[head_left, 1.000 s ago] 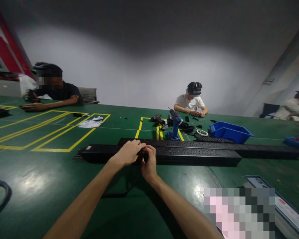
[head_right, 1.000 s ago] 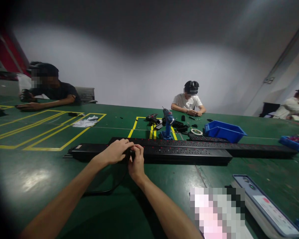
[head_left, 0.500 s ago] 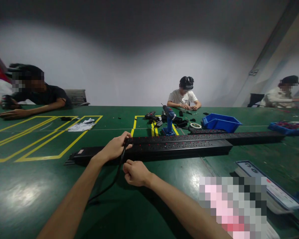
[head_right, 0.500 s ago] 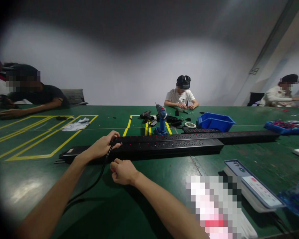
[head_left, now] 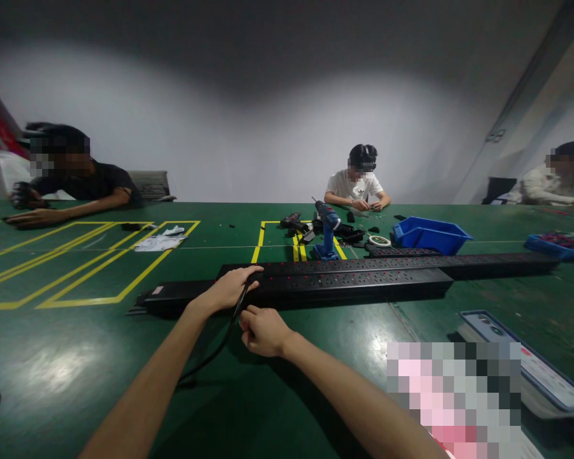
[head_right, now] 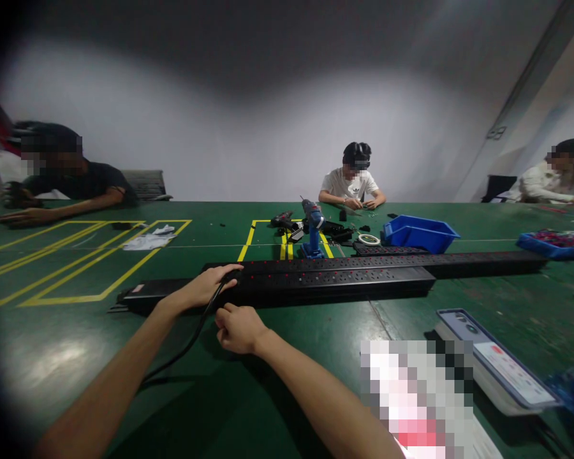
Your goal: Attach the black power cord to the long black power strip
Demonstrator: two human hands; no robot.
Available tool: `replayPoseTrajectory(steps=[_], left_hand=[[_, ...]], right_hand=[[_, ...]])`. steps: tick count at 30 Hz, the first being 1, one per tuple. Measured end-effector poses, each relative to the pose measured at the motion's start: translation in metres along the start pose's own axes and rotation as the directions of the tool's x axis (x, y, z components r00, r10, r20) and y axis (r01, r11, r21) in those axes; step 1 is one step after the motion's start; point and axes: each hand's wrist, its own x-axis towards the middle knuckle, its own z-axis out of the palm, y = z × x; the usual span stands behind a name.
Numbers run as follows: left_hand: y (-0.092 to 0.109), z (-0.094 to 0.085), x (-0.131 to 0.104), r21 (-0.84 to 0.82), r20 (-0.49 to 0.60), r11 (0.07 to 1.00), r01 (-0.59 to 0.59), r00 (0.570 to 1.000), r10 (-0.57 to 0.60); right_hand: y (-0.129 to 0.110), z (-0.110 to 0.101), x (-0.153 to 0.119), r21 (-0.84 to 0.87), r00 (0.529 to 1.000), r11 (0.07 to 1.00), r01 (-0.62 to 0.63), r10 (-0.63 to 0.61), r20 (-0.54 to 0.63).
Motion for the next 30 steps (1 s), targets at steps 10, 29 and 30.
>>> replayPoseTrajectory(steps=[10,29,30], left_hand=[[-0.006,0.005,0.003,-0.046,-0.028,0.996,0.077,0.997,-0.078],[-0.005,0.000,0.001,-0.159,-0.014,0.978,0.138,0.990,-0.142],[-0.006,0.000,0.001,-0.165,0.000,0.978,0.130,0.991,-0.132]], right_hand=[[0.002,0.004,0.000,0.002,1.000,1.000,0.000,0.000,-0.005],[-0.001,-0.009,-0.003,0.203,0.981,0.979,-0.036,0.074,-0.180],[-0.001,-0.009,-0.002,0.205,0.979,0.978,-0.041,0.081,-0.188]])
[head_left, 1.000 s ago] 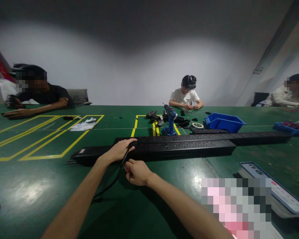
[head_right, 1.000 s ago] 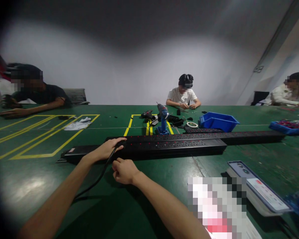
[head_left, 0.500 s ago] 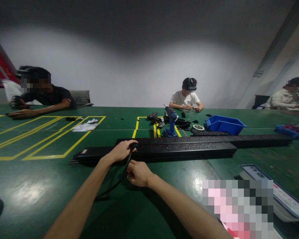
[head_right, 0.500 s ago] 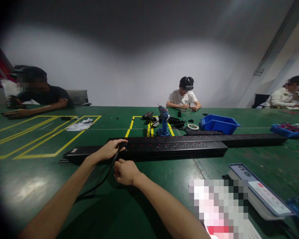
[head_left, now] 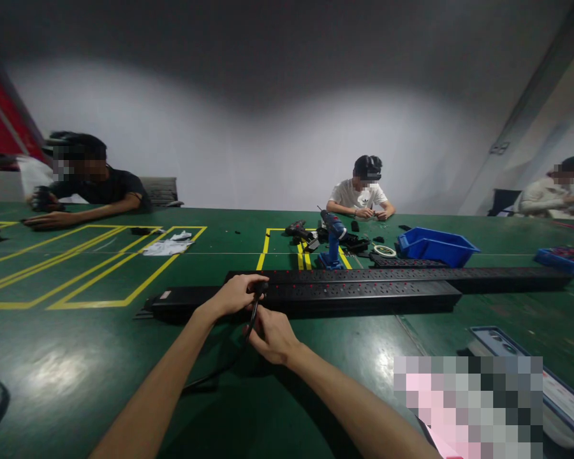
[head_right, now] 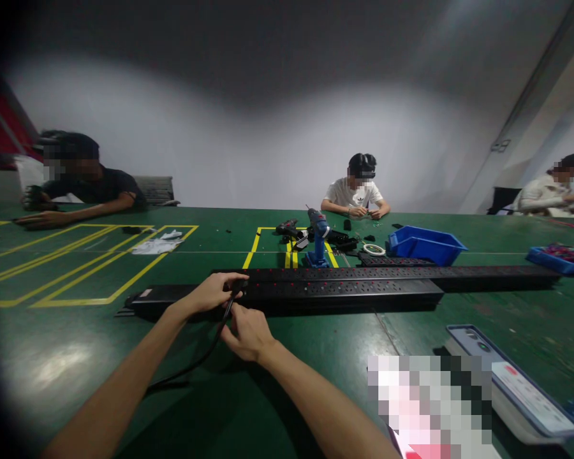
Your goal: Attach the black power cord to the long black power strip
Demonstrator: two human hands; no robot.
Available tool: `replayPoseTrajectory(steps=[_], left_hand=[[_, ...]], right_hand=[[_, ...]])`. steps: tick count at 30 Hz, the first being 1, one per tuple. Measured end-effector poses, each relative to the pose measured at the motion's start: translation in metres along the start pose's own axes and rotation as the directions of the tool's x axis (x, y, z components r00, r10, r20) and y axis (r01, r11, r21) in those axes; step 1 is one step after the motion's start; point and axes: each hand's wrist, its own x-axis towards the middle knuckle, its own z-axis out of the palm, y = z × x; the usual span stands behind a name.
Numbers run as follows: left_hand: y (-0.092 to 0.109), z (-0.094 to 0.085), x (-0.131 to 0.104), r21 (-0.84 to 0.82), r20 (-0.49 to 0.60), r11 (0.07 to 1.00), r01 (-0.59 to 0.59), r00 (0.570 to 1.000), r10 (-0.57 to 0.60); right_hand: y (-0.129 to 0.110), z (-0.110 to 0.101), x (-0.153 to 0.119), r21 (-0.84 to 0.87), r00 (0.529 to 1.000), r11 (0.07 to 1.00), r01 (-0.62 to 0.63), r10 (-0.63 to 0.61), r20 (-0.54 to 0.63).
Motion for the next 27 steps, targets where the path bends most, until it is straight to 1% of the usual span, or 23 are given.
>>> replayPoseTrajectory(steps=[6,10,13,16,19,21,23,25,27], left_hand=[[-0.004,-0.003,0.002,0.032,0.030,0.998,-0.057,0.998,0.056],[-0.003,-0.004,0.001,0.165,-0.019,0.984,-0.067,0.997,0.071],[0.004,-0.009,0.004,0.274,-0.051,0.959,-0.077,0.994,0.095],[0.018,-0.017,0.018,0.341,-0.099,0.936,-0.090,0.986,0.131],[0.034,-0.021,0.043,0.357,-0.136,0.928,-0.108,0.977,0.166],[0.040,-0.017,0.062,0.358,-0.131,0.929,-0.090,0.981,0.145],[0.041,-0.007,0.078,0.339,-0.086,0.939,-0.056,0.992,0.090],[0.038,0.005,0.090,0.319,-0.033,0.948,-0.005,0.999,0.016],[0.033,0.017,0.096,0.301,0.022,0.953,0.036,0.999,-0.044]], right_hand=[[0.002,-0.002,0.000,0.087,0.999,0.996,-0.006,0.010,-0.044],[0.004,-0.003,-0.001,0.115,0.999,0.993,-0.014,0.019,-0.044],[0.005,-0.001,-0.001,0.116,0.998,0.993,0.002,0.005,-0.061],[0.005,0.001,-0.002,0.105,0.997,0.995,-0.001,0.009,-0.071],[0.005,0.003,-0.001,0.073,0.998,0.997,-0.027,0.031,-0.059],[0.006,0.003,0.000,0.051,0.999,0.998,-0.041,0.042,-0.029],[0.006,0.004,0.000,0.040,0.999,0.998,-0.047,0.047,0.000],[0.007,0.005,0.001,0.032,0.999,0.998,-0.048,0.047,0.012],[0.008,0.005,0.001,0.022,0.999,0.999,-0.039,0.039,0.012]])
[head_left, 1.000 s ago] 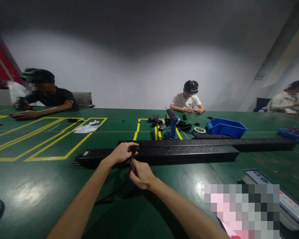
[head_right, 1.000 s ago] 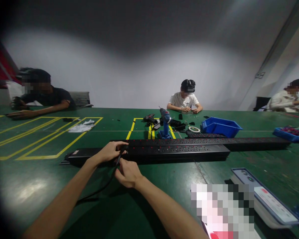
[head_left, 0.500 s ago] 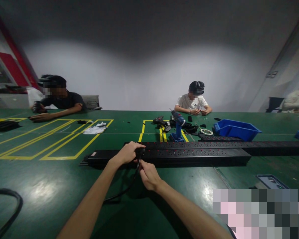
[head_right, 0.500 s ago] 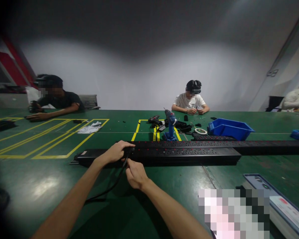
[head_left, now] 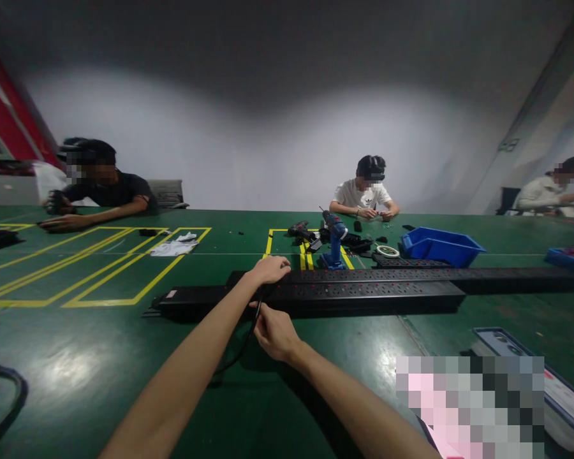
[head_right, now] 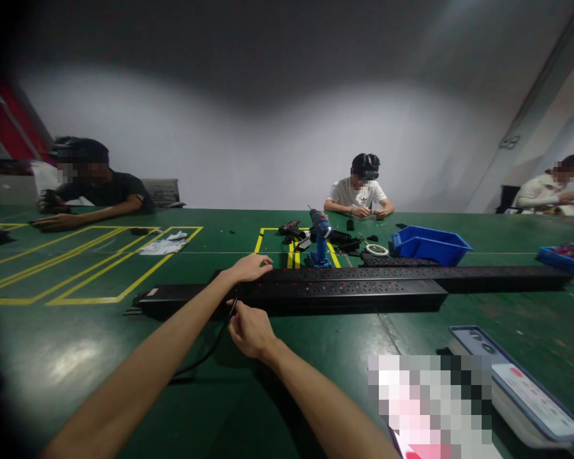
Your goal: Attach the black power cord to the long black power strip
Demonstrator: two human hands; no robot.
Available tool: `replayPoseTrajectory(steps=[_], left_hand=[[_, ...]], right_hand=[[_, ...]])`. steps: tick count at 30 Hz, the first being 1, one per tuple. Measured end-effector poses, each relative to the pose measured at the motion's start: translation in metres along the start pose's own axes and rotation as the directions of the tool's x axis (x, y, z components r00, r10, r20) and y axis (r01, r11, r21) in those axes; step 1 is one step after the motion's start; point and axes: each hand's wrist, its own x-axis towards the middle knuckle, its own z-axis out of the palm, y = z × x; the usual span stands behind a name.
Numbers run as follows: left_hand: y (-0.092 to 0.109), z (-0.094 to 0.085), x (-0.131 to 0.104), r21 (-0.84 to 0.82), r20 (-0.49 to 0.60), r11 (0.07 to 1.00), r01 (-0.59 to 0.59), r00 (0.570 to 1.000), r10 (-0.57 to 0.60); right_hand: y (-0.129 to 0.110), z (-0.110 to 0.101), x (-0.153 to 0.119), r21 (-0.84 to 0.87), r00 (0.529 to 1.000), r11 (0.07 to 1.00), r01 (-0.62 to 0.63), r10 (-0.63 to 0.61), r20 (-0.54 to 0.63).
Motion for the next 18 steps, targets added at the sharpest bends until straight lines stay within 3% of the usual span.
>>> replayPoseTrajectory(steps=[4,12,18], left_hand=[[-0.006,0.015,0.004,-0.004,0.009,0.997,0.073,0.997,-0.073],[-0.014,0.021,0.011,-0.030,0.044,0.985,0.170,0.985,-0.169],[-0.016,0.024,0.015,-0.024,0.054,0.972,0.235,0.971,-0.233]], right_hand=[[0.002,0.001,-0.001,0.014,1.000,1.000,0.017,-0.017,-0.003],[0.000,-0.001,-0.001,0.028,1.000,1.000,-0.001,0.001,0.016],[-0.004,-0.008,-0.002,0.156,0.995,0.987,-0.045,0.059,-0.086]])
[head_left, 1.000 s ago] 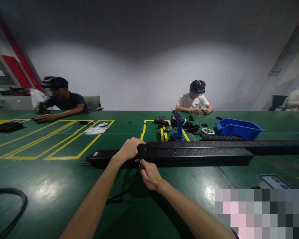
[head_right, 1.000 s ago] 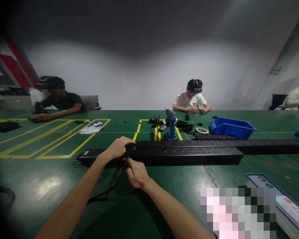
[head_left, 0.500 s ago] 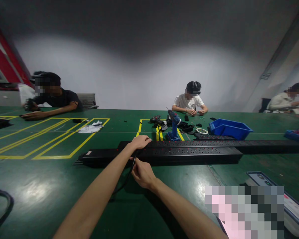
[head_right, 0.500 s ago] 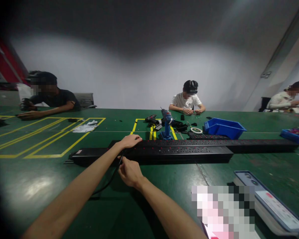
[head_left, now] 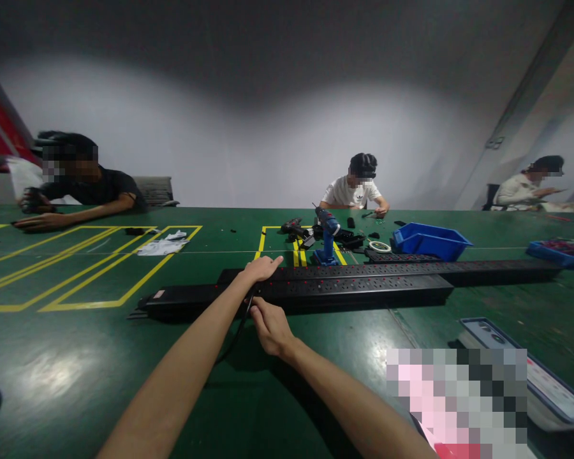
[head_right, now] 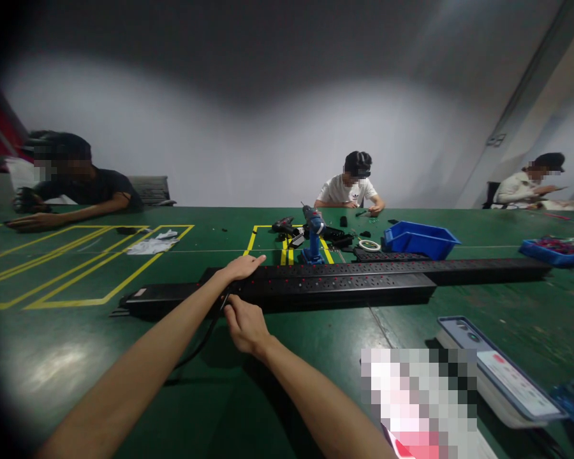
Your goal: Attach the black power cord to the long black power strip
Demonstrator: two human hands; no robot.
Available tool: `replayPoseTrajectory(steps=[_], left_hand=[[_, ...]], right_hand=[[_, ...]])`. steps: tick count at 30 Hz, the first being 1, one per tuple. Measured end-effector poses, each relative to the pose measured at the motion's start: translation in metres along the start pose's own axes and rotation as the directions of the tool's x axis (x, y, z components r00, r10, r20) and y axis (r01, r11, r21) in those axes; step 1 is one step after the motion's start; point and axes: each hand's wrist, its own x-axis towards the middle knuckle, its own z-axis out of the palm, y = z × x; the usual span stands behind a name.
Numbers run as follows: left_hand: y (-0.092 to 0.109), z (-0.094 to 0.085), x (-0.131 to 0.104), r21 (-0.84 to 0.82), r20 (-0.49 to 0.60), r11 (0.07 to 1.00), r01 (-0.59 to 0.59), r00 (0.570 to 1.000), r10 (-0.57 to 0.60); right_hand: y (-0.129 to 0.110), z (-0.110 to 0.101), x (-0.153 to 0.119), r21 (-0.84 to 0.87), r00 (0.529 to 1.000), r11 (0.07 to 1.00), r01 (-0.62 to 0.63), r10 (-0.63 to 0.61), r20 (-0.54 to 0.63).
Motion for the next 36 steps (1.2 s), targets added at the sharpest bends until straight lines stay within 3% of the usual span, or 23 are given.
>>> replayPoseTrajectory(steps=[6,11,17,25,36], left_hand=[[0.000,0.005,0.002,0.024,-0.029,0.994,0.110,0.994,-0.109],[-0.003,0.009,0.002,0.038,-0.037,0.985,0.169,0.985,-0.167],[-0.004,0.007,0.002,0.016,-0.027,0.985,0.170,0.985,-0.169],[-0.006,0.006,-0.007,0.038,-0.128,0.982,0.184,0.976,-0.178],[-0.011,0.006,-0.015,-0.019,-0.178,0.984,0.178,0.968,-0.178]], right_hand=[[0.002,0.003,-0.003,0.192,0.996,0.978,-0.084,0.079,0.034],[-0.005,0.018,0.003,0.519,0.968,0.828,-0.213,0.251,-0.004],[-0.016,0.030,0.007,0.657,0.926,0.684,-0.316,0.373,0.057],[-0.016,0.034,0.003,0.661,0.917,0.691,-0.293,0.400,-0.012],[-0.014,0.038,0.002,0.600,0.910,0.742,-0.299,0.411,-0.056]])
